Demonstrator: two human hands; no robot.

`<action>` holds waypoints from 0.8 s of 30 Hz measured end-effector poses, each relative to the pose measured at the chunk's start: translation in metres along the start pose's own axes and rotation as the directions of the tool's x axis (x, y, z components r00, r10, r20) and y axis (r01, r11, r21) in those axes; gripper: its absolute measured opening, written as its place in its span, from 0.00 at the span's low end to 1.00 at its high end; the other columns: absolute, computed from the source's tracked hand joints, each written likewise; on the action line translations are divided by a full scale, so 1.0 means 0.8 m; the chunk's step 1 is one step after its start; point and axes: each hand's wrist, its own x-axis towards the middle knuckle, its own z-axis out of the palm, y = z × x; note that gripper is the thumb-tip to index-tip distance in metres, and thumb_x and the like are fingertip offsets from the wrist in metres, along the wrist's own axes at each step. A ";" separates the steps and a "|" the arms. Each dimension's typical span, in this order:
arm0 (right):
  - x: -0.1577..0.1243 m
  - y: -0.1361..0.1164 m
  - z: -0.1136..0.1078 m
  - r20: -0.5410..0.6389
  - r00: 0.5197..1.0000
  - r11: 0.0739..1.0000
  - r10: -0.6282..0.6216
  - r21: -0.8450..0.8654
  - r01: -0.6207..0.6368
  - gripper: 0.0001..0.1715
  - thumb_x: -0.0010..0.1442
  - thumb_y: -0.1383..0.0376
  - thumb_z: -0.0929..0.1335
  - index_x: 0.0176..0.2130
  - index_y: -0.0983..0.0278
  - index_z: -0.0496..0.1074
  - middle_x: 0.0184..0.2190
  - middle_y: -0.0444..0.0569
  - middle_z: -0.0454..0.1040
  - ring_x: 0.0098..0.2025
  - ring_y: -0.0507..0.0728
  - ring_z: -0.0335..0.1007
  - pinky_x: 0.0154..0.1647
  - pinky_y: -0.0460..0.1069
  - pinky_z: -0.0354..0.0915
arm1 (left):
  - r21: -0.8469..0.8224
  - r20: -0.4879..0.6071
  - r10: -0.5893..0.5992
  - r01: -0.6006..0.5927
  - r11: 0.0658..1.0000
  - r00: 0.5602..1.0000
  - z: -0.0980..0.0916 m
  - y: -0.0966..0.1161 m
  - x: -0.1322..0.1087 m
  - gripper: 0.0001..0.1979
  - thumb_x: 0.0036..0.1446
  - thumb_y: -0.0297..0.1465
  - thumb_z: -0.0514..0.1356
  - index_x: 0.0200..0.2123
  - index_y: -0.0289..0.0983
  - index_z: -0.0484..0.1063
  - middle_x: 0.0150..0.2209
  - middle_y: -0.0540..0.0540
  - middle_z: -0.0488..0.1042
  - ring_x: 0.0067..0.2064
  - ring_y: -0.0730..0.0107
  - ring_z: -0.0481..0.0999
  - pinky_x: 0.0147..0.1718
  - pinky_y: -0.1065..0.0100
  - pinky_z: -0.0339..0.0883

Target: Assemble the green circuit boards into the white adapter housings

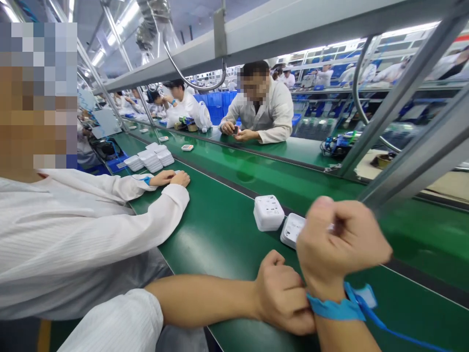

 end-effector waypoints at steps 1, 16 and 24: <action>0.000 -0.001 0.001 -0.020 0.996 0.995 -0.092 -0.025 0.092 0.18 0.57 0.67 0.68 0.21 0.62 0.58 0.15 0.41 0.55 0.19 0.48 0.49 0.21 0.49 0.45 | 0.034 -0.046 -0.028 0.029 0.999 0.999 0.001 -0.001 0.000 0.16 0.47 0.36 0.57 0.13 0.42 0.55 0.14 0.56 0.46 0.18 0.74 0.50 0.25 0.62 0.50; -0.013 0.029 0.000 0.371 0.825 0.774 -0.426 -0.322 0.545 0.19 0.64 0.64 0.66 0.22 0.61 0.59 0.21 0.46 0.60 0.27 0.55 0.51 0.30 0.52 0.43 | 0.158 -0.278 0.149 -0.108 0.982 0.949 -0.011 -0.009 -0.001 0.14 0.58 0.31 0.57 0.20 0.40 0.65 0.16 0.54 0.56 0.21 0.72 0.55 0.27 0.62 0.43; -0.014 0.029 0.007 0.379 0.870 0.843 -0.315 -0.310 0.440 0.17 0.65 0.64 0.65 0.24 0.61 0.62 0.22 0.47 0.63 0.28 0.55 0.55 0.30 0.52 0.48 | -0.036 -0.073 0.321 -0.324 0.945 0.944 0.002 -0.012 -0.003 0.15 0.60 0.40 0.59 0.23 0.42 0.68 0.17 0.56 0.57 0.18 0.76 0.53 0.23 0.62 0.42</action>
